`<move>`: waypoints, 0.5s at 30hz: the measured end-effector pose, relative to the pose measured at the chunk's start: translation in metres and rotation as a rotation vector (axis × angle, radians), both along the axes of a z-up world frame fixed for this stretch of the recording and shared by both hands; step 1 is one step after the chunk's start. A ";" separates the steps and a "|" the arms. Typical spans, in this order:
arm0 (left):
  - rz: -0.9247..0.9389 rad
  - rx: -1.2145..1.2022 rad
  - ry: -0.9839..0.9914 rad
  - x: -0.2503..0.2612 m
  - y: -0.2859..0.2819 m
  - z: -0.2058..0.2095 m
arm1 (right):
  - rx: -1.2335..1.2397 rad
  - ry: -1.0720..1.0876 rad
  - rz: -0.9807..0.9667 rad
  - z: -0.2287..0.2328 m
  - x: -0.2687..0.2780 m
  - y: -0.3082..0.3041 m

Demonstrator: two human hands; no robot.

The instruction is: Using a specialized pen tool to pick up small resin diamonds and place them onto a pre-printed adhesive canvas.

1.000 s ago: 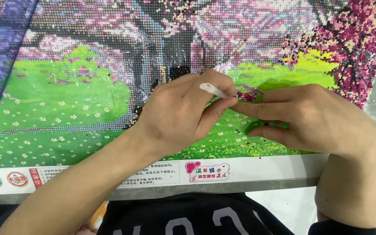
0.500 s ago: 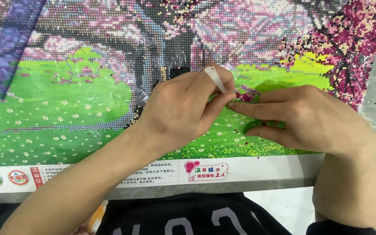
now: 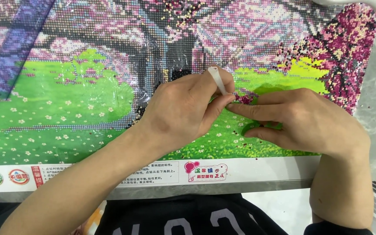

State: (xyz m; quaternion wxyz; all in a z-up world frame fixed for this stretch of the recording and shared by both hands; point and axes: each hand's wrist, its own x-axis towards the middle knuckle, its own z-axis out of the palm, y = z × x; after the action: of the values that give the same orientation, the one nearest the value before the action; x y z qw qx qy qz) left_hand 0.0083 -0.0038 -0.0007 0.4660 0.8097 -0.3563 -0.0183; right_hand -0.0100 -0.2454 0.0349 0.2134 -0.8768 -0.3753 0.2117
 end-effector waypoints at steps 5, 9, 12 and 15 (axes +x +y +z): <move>0.000 0.019 0.015 0.000 0.000 0.000 | -0.008 0.067 -0.057 0.000 -0.001 0.000; 0.004 0.030 0.005 0.000 -0.001 -0.002 | -0.008 0.058 -0.050 0.000 0.000 0.001; -0.004 0.021 0.001 0.000 -0.001 -0.001 | 0.020 0.060 -0.051 0.002 0.001 0.002; 0.010 0.025 -0.033 -0.001 -0.001 -0.002 | 0.014 0.071 -0.056 0.002 0.001 0.002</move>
State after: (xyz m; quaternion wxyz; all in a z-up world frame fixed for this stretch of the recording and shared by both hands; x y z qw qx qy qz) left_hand 0.0077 -0.0047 -0.0023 0.4499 0.8175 -0.3595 -0.0068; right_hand -0.0093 -0.2436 0.0372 0.2384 -0.8774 -0.3443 0.2339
